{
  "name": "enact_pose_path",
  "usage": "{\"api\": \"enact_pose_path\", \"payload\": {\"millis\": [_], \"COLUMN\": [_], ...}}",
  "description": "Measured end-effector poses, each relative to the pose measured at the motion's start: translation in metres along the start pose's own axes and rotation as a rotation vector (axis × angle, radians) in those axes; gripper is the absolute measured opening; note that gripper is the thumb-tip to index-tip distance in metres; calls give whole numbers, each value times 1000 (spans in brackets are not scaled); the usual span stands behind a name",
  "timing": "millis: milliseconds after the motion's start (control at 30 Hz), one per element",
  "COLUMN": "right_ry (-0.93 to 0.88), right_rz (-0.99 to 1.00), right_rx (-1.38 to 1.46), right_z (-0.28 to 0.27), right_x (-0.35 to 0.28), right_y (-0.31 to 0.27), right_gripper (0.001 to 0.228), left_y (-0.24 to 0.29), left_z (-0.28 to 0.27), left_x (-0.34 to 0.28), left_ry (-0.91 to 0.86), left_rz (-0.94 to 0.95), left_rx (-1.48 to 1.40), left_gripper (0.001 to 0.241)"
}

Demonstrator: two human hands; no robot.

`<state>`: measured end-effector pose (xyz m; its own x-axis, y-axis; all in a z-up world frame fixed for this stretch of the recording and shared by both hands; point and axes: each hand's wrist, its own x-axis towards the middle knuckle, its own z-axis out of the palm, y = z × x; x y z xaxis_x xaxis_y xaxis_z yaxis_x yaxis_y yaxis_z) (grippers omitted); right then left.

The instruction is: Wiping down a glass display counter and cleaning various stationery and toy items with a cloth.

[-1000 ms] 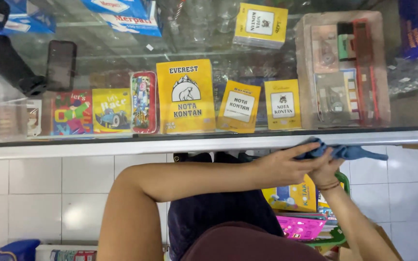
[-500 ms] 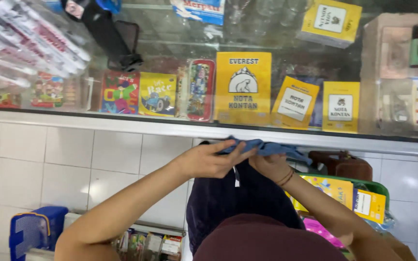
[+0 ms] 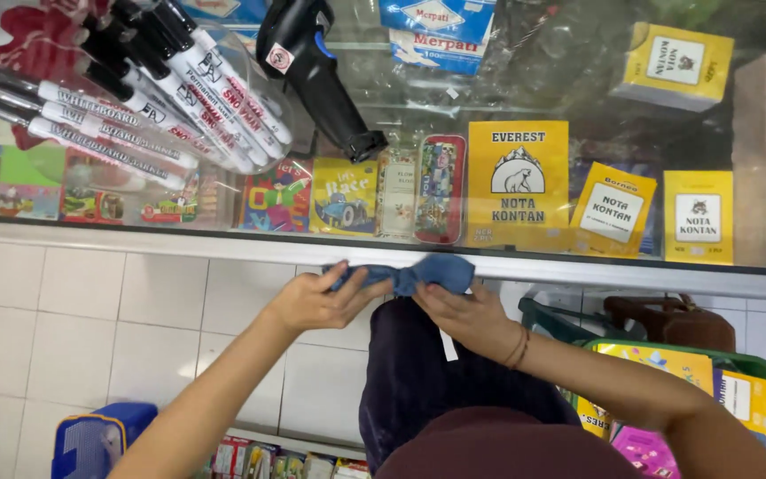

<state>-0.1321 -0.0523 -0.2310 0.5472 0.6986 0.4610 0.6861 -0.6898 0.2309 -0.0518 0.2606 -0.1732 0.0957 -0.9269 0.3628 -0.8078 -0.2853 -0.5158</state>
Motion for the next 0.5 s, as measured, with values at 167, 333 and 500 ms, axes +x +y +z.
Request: {"api": "enact_pose_path", "payload": {"millis": [167,333,500], "right_ry": [-72,-83,-104], "right_rz": [37,287,504], "right_rx": [-17,-32,-164], "right_z": [-18,-34,-73], "right_x": [-64,-143,-168], "right_y": [12,17,34], "right_gripper": [37,35,43], "left_y": [26,51,73], "left_z": [11,12,8], "left_x": [62,137,212], "left_ry": [170,206,207], "left_rz": [-87,-103,-72], "left_rx": [5,-62,-134], "left_gripper": [35,43,41]}}
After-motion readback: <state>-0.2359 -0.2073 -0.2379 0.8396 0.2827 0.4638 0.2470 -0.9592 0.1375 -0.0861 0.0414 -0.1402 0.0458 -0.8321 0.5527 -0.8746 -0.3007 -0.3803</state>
